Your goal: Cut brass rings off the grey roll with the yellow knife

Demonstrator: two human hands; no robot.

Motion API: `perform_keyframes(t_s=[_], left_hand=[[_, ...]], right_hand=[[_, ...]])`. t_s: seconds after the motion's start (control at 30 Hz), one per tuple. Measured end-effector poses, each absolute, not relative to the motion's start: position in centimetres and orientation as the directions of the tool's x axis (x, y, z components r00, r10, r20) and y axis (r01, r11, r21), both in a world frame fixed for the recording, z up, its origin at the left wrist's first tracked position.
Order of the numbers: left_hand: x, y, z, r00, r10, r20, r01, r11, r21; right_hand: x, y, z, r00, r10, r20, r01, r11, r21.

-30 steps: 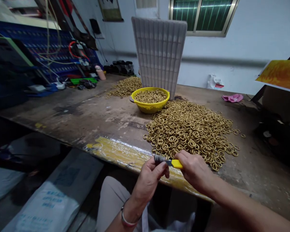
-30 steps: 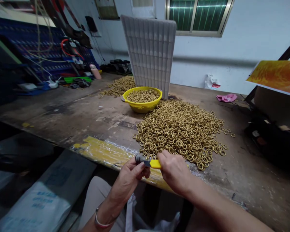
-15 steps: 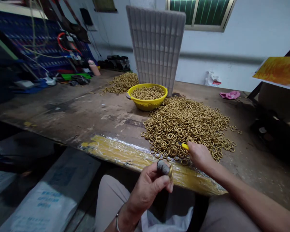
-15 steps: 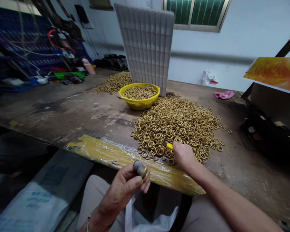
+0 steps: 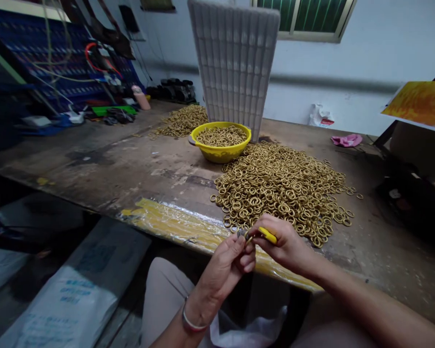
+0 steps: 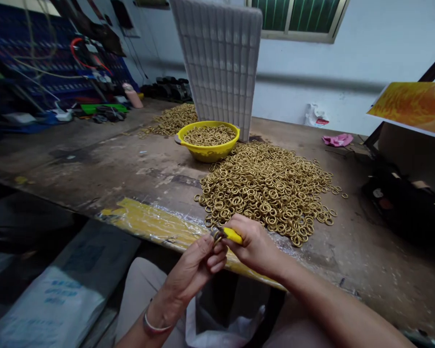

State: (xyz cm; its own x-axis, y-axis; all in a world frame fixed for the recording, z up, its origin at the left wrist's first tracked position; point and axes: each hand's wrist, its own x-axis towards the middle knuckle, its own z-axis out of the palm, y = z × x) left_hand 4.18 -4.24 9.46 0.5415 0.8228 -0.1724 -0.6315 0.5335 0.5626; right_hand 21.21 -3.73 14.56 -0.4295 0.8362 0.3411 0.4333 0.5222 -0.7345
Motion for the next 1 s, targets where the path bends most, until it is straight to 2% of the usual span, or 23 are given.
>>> perform_keyframes(t_s=[0.13, 0.27, 0.4, 0.5, 0.57, 0.67, 0.73, 0.8, 0.87, 1.0], left_hand=[[4.2, -4.3, 9.7, 0.560, 0.815, -0.150, -0.597, 0.522, 0.609], [3.8, -4.2, 9.8, 0.549, 0.828, -0.114, -0.556, 0.463, 0.691], [3.6, -4.3, 9.5, 0.530, 0.843, -0.093, -0.569, 0.435, 0.698], [3.6, -4.3, 9.4, 0.525, 0.847, -0.086, -0.589, 0.434, 0.682], [3.6, -4.3, 9.4, 0.515, 0.853, -0.085, -0.602, 0.430, 0.673], [3.5, -4.1, 9.4, 0.475, 0.877, -0.076, -0.620, 0.395, 0.678], [3.5, -4.0, 9.5, 0.448, 0.891, -0.077, -0.623, 0.373, 0.687], [3.5, -4.0, 9.5, 0.428, 0.900, -0.077, -0.626, 0.357, 0.693], [3.6, -4.1, 9.4, 0.413, 0.908, -0.075, -0.630, 0.345, 0.696], [3.9, -4.1, 9.4, 0.389, 0.919, -0.064, -0.630, 0.316, 0.710]], right_hand=[[21.2, -3.7, 14.5, -0.377, 0.871, 0.314, 0.416, 0.463, -0.783], [20.9, -3.8, 14.5, -0.326, 0.923, 0.203, 0.315, 0.308, -0.897], [20.5, -3.7, 14.3, -0.316, 0.943, 0.100, 0.218, 0.175, -0.960], [20.6, -3.8, 14.2, -0.307, 0.944, 0.123, 0.279, 0.213, -0.936], [20.7, -4.1, 14.2, -0.298, 0.932, 0.207, 0.443, 0.326, -0.835], [20.9, -4.5, 14.0, -0.366, 0.882, 0.297, 0.697, 0.471, -0.541], [21.0, -4.6, 13.8, -0.412, 0.870, 0.272, 0.795, 0.489, -0.359], [20.9, -4.7, 13.7, -0.424, 0.881, 0.210, 0.855, 0.466, -0.226], [20.6, -4.8, 13.6, -0.421, 0.893, 0.159, 0.884, 0.443, -0.146], [20.1, -4.8, 13.7, -0.414, 0.902, 0.120, 0.904, 0.423, -0.065]])
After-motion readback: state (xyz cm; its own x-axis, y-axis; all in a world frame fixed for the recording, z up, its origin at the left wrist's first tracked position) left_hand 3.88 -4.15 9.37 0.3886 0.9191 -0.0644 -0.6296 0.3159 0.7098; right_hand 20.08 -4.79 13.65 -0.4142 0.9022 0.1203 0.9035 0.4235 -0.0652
